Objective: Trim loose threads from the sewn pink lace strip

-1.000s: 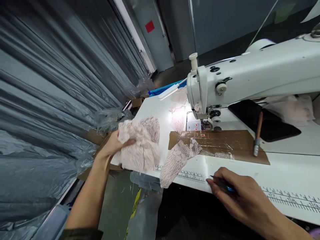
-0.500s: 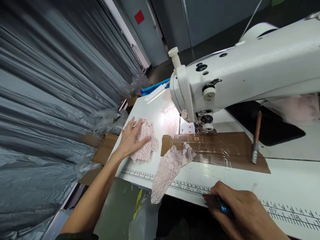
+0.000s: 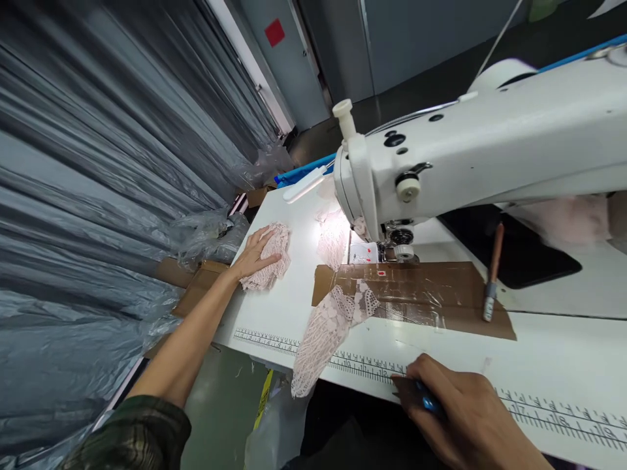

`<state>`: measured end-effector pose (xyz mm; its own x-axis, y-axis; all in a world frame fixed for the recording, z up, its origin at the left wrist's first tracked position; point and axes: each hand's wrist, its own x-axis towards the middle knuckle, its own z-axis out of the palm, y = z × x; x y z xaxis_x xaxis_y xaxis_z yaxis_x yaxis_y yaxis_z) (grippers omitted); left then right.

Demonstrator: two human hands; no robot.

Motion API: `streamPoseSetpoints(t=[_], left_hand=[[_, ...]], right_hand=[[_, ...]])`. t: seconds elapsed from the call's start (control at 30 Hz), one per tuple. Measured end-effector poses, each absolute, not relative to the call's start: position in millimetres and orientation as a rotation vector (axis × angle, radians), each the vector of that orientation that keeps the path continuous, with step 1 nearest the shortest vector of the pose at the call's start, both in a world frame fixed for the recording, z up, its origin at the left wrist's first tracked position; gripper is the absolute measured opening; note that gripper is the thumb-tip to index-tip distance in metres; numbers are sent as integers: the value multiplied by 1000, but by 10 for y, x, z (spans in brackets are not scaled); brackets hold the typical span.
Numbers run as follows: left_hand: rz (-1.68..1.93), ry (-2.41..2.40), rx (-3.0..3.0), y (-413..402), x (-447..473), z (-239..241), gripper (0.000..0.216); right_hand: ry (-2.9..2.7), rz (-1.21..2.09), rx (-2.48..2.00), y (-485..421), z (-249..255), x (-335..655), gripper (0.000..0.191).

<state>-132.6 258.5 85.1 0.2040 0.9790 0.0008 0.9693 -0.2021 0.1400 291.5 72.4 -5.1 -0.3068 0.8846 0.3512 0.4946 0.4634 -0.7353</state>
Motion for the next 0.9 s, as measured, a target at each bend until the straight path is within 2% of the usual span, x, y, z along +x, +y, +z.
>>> streamPoseSetpoints(t=[0.1, 0.23, 0.37, 0.43, 0.53, 0.6, 0.77, 0.9], left_hand=[[151, 1879, 2383, 2604, -1369, 828, 80], [191, 1921, 2367, 2544, -1310, 839, 80], [363, 2017, 2476, 2369, -1047, 928, 71], [534, 2027, 2546, 2157, -828, 958, 67], [698, 2080, 2451, 1644, -452, 933, 48], [621, 2077, 2327, 1219, -222, 877, 39], [424, 2279, 1996, 345, 103, 679, 52], [624, 2101, 1828, 135, 133, 527, 38]], right_hand=[[-2100, 694, -1048, 744, 1, 2931, 5], [-2100, 591, -1053, 766, 124, 2938, 7], [-2066, 560, -1092, 768, 184, 2925, 13], [-2044, 562, -1112, 763, 174, 2933, 13], [-2004, 589, -1142, 754, 153, 2962, 12], [-1964, 630, -1178, 739, 165, 2976, 14], [-1856, 839, -1217, 607, 315, 2867, 21], [-1831, 1025, -1120, 458, 441, 2571, 19]])
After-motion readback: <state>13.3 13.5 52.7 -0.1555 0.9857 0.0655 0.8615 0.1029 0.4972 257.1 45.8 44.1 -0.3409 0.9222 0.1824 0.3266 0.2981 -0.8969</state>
